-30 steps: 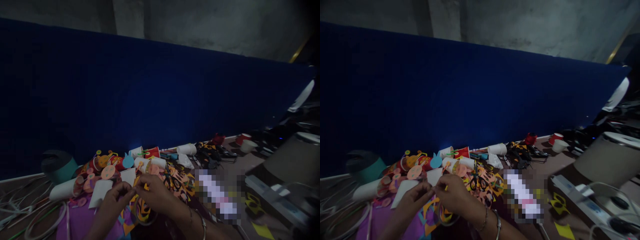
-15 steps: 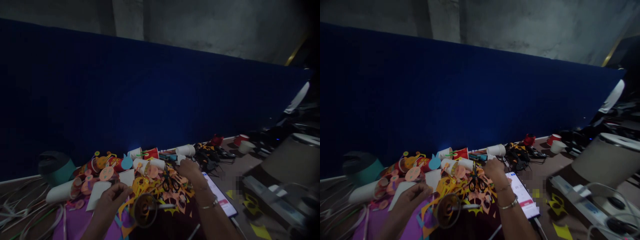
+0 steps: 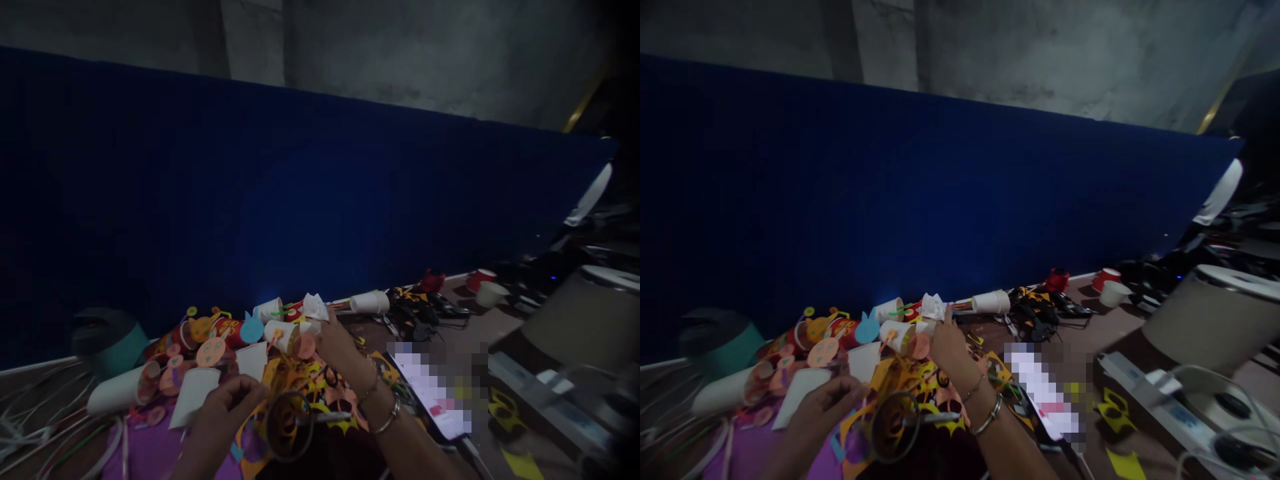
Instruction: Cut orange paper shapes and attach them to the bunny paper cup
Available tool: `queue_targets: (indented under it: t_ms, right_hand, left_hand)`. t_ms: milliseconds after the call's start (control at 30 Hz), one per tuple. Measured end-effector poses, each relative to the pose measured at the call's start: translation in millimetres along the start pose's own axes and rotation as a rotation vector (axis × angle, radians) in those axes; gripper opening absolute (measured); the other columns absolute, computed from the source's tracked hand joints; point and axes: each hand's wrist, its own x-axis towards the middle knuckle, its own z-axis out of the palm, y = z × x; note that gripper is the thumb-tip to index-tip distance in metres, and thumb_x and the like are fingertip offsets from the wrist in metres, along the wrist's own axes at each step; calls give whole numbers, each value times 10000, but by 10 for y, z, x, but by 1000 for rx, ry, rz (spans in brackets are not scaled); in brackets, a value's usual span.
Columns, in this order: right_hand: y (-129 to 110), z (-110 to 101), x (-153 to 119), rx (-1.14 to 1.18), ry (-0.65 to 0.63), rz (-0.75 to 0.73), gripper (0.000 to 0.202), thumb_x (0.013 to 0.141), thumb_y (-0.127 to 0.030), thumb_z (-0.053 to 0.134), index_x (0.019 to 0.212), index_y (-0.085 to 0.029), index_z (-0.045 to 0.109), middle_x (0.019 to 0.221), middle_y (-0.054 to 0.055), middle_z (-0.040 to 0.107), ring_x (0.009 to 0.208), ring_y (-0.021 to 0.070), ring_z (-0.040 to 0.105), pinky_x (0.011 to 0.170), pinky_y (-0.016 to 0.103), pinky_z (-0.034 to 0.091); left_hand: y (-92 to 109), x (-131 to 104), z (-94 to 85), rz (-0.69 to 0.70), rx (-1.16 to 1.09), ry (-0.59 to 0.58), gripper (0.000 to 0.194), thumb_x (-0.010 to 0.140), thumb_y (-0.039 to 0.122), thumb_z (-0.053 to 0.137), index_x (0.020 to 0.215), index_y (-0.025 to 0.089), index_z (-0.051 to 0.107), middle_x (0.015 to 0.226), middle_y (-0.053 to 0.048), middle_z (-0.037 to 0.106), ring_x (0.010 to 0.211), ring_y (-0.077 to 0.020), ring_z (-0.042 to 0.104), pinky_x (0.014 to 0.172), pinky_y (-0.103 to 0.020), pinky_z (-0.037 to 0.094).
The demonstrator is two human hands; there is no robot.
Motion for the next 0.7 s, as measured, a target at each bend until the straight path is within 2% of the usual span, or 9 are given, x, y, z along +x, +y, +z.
queue_targets:
  t_ms: [100,167,267,367,433,500,533,600,700]
  right_hand:
    - [-29,-23,-44,-50,73,95,275,806,-152,462,1040,-64,574,1356,251,360,1057,282,523,791,362,426]
    - [-51,-66,-71,-82,103,96,254,799,-174,473,1009,-95,592,1409,218,296,1091,299,488,813,389,411]
    - [-135,-152,-108,-77,103,28,256,793,-184,491,1014,-123,605,1410,172,322,1194,318,382,906,445,339]
    - [-304,-282,-185,-4,190,-40,269,812,-219,502,1060,-167,593,1390,129,366,1269,308,274,1001,498,182]
    - [-448,-380,-274,131,232,-109,209,838,-252,487,987,-181,616,1318,111,454,1238,279,325,998,461,196]
    - [-586,-451,-378,333,104,-242,205,871,-294,455,859,-188,630,1020,67,633,1009,195,521,883,329,345]
    - [-643,-469,-427,421,10,-307,229,871,-338,461,827,-188,628,893,42,655,887,165,562,797,277,385]
    - [-724,-475,-499,520,-129,-391,246,863,-379,476,815,-181,615,785,13,647,737,126,566,649,213,393]
    - [-763,-453,-533,523,-166,-444,221,868,-335,479,777,-165,588,754,3,626,677,103,539,580,191,356]
  left_hand:
    - [-37,6,8,-7,25,-20,348,666,512,609,616,169,577,616,3,527,618,-154,475,553,-226,374]
    - [-63,13,14,-6,25,-28,351,668,518,605,615,173,576,609,7,516,607,-150,471,543,-221,375]
    - [-91,29,16,17,13,-24,349,680,518,595,612,176,570,593,16,500,591,-140,462,528,-209,368]
    - [-99,44,4,11,13,-15,348,669,521,601,629,176,589,605,8,531,612,-153,486,540,-212,386]
    - [-102,51,-8,25,22,-9,332,668,506,605,642,176,605,633,-2,567,649,-169,510,576,-220,406]
    - [-109,54,-19,38,62,0,308,678,486,601,639,181,604,628,3,572,646,-170,511,574,-220,399]
    - [-114,55,-23,37,84,-4,299,684,478,595,632,184,598,615,9,564,631,-167,504,559,-218,388]
    - [-127,58,-31,34,98,-36,287,692,466,585,622,187,586,595,18,543,604,-158,485,537,-217,369]
    - [-146,64,-37,51,28,-104,282,711,454,567,633,183,582,597,20,530,599,-148,467,550,-220,364]
